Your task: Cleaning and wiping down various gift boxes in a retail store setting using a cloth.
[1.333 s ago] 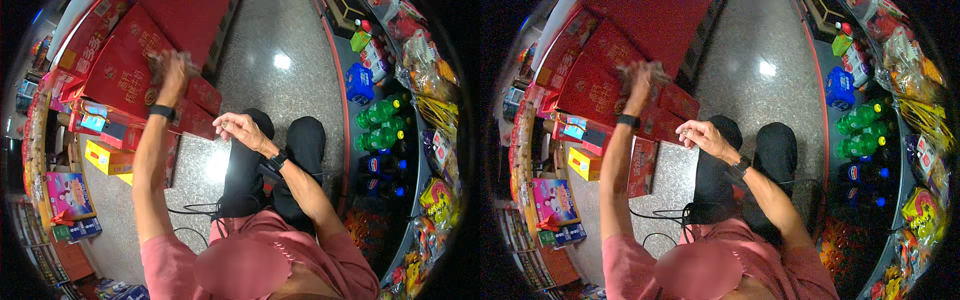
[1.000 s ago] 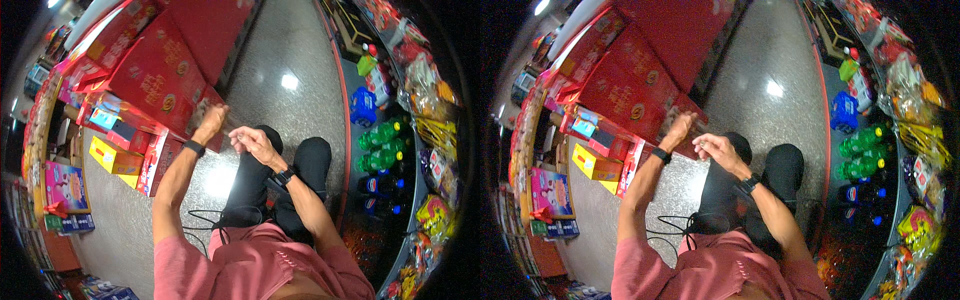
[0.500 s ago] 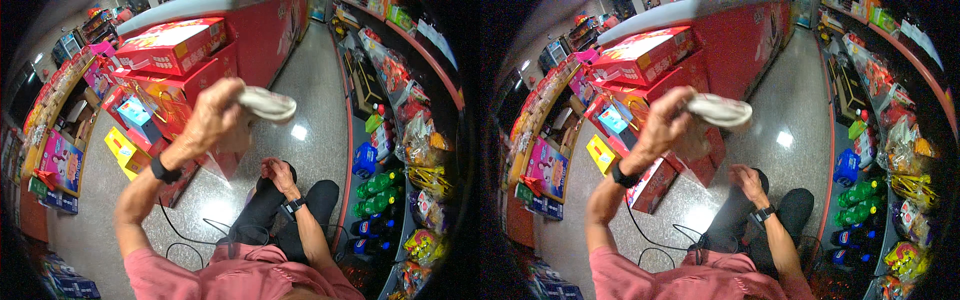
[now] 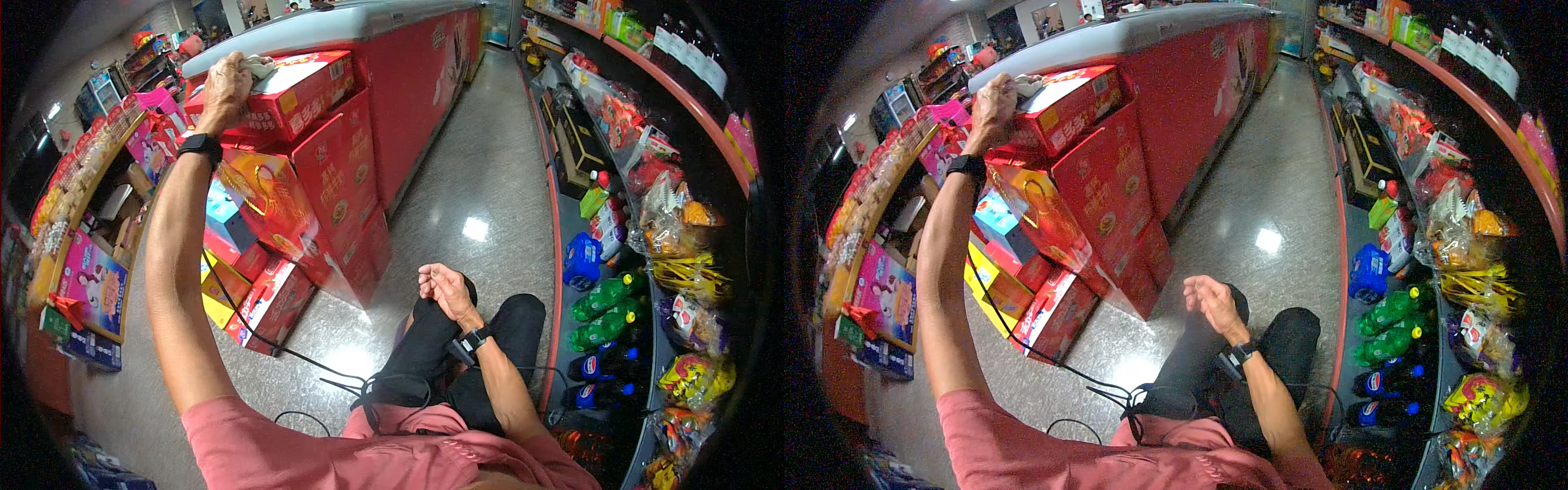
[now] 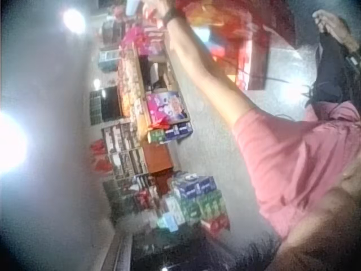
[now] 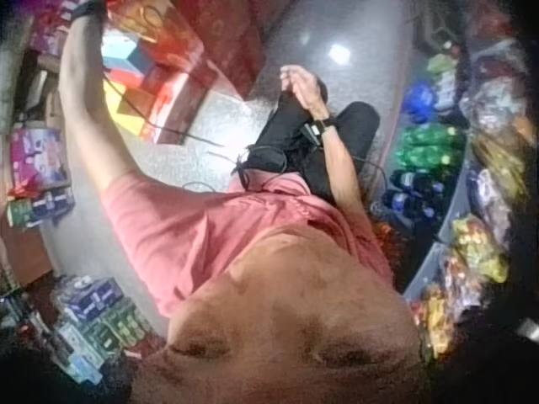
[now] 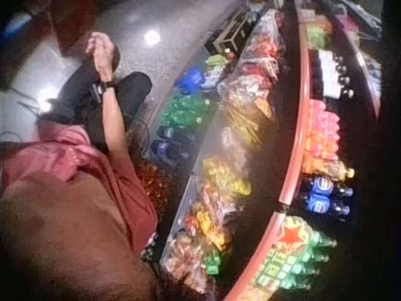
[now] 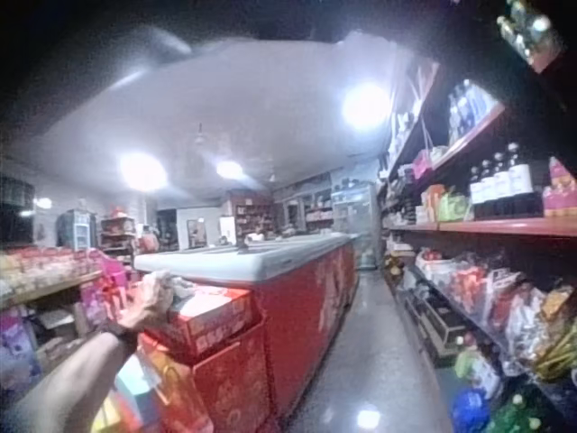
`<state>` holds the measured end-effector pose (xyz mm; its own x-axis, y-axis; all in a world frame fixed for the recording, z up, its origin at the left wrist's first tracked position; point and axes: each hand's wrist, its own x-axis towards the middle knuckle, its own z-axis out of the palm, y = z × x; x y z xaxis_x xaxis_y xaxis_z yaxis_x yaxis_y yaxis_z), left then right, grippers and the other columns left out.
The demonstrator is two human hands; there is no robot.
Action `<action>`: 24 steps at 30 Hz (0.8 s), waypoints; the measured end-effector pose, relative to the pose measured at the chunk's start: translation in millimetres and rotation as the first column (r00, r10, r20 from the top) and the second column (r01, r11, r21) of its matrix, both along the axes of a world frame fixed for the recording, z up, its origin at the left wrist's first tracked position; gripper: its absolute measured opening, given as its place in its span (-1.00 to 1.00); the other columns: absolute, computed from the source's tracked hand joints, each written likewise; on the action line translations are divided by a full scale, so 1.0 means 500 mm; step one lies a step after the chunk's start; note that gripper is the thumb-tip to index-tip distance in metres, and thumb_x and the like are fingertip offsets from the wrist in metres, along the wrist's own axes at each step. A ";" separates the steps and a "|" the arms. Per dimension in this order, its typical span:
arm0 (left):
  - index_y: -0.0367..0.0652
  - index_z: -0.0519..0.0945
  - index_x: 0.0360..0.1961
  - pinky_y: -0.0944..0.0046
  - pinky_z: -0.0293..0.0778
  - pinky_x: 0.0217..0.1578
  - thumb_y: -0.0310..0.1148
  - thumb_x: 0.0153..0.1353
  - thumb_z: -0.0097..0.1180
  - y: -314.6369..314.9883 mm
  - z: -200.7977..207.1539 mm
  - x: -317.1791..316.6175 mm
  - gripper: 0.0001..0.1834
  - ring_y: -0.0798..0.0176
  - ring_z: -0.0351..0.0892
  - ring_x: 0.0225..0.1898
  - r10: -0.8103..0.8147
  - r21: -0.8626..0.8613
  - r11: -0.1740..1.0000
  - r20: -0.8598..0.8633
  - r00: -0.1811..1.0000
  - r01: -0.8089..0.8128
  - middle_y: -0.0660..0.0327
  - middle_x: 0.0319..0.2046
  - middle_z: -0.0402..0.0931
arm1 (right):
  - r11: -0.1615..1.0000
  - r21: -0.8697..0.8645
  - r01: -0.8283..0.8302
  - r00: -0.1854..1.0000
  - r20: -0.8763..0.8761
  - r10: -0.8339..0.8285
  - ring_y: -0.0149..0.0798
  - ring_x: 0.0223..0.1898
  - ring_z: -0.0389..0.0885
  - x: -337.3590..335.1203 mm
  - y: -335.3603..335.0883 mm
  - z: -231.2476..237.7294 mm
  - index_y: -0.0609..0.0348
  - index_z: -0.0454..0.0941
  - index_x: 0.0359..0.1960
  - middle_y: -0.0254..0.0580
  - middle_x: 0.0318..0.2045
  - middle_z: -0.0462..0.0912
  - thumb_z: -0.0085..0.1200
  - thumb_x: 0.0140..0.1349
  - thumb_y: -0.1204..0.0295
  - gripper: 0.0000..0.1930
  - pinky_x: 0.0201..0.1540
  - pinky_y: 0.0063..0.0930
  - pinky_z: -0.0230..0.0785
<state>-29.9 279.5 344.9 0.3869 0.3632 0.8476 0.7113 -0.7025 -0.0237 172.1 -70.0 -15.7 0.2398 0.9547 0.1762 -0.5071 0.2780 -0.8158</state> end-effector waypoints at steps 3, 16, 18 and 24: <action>-0.18 0.49 -0.24 -0.03 0.41 -0.20 -0.37 0.06 -0.04 0.005 -0.014 -0.005 -0.77 -0.18 0.50 -0.22 -0.058 0.035 0.998 0.031 0.998 0.057 -0.15 -0.32 0.50 | 0.999 0.032 -0.025 0.999 -0.045 0.026 -0.43 -0.37 0.49 -0.020 0.012 0.007 0.33 0.43 -0.09 -0.24 -0.33 0.52 -0.10 0.31 0.30 -0.68 -0.29 -0.55 0.41; -0.25 0.50 -0.11 0.06 0.38 -0.07 -0.27 0.05 -0.09 -0.008 0.002 -0.083 -0.60 -0.15 0.50 -0.11 0.139 -0.167 0.978 0.072 0.988 -0.125 -0.17 -0.19 0.52 | 0.810 0.186 -0.556 0.804 -0.126 0.581 -0.46 -0.37 0.48 -0.244 0.112 0.061 0.24 0.42 -0.04 -0.30 -0.33 0.52 -0.12 0.32 0.24 -0.67 -0.32 -0.56 0.39; -0.27 0.52 -0.11 0.09 0.39 -0.08 -0.24 0.04 -0.09 -0.002 0.020 -0.091 -0.57 -0.15 0.51 -0.13 0.107 -0.204 0.975 0.059 0.993 -0.093 -0.17 -0.21 0.52 | 0.793 0.148 -0.591 0.784 -0.129 0.607 -0.46 -0.37 0.48 -0.258 0.113 0.035 0.24 0.42 -0.04 -0.30 -0.33 0.52 -0.12 0.32 0.24 -0.66 -0.33 -0.56 0.38; -0.30 0.50 -0.10 0.40 0.38 -0.17 -0.31 0.19 -0.02 0.047 0.038 -0.166 -0.67 0.38 0.46 -0.24 -0.392 -0.233 0.770 0.562 0.728 0.594 0.24 -0.24 0.53 | 0.776 -0.052 -0.629 0.763 -0.235 0.602 -0.51 -0.41 0.45 -0.283 0.112 -0.061 0.18 0.42 -0.05 -0.36 -0.36 0.50 -0.13 0.32 0.28 -0.71 -0.35 -0.62 0.36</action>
<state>-112.7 302.9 363.9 0.2080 0.5549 0.8055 0.1090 -0.8315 0.5447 30.5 -14.1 -46.2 -0.3907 0.9182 0.0654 -0.6848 -0.2424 -0.6873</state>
